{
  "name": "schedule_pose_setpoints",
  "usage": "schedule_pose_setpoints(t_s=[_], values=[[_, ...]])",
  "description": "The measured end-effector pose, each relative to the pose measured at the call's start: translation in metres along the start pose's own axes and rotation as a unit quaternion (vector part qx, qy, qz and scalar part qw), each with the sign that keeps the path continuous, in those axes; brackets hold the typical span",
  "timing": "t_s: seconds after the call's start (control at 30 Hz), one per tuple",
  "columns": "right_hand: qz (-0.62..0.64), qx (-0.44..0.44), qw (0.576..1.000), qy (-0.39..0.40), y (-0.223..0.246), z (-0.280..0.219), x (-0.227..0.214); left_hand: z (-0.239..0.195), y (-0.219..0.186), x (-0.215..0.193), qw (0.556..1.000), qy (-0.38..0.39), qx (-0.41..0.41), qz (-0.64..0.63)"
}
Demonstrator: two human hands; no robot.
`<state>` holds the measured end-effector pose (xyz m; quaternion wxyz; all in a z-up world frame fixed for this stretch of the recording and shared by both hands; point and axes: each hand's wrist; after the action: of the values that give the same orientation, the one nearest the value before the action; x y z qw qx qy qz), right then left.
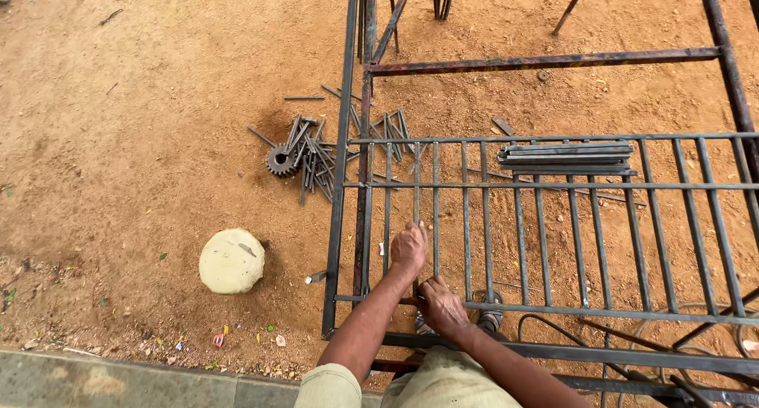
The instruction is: The person uses their hands to position and align metal rods within a larger rectangular metal frame. The person places a rod into position, adjusts its alignment by hand, and then repeats the process with another rod, while another person assists by moving and holding components on the same frame.
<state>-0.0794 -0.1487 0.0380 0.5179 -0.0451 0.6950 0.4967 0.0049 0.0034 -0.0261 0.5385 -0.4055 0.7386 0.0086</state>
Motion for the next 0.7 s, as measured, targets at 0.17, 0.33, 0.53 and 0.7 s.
schedule_pose_setpoints(t_s=[0.17, 0.33, 0.53, 0.7], values=[[0.006, 0.059, 0.998, 0.026, -0.008, 0.0, 0.012, 0.008, 0.0, 0.012, 0.999, 0.002, -0.027, -0.03], [0.013, 0.057, 0.998, 0.013, 0.015, 0.011, -0.005, 0.012, 0.006, 0.01, 1.0, 0.008, 0.011, 0.013], [-0.077, 0.085, 0.992, 0.053, 0.035, 0.027, -0.019, 0.025, 0.017, 0.02, 0.999, 0.015, 0.043, 0.004], [-0.042, 0.127, 0.988, 0.083, 0.025, 0.024, -0.011, 0.028, 0.023, 0.033, 0.996, -0.046, 0.069, -0.033]])
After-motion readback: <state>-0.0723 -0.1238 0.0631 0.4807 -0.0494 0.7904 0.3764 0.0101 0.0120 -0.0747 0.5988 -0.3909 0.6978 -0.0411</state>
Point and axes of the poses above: each hand's wrist, its own z-axis towards the middle knuckle, its own x-axis out of the palm, y = z × x, and after that the axes turned 5 degrees about -x, right-handed
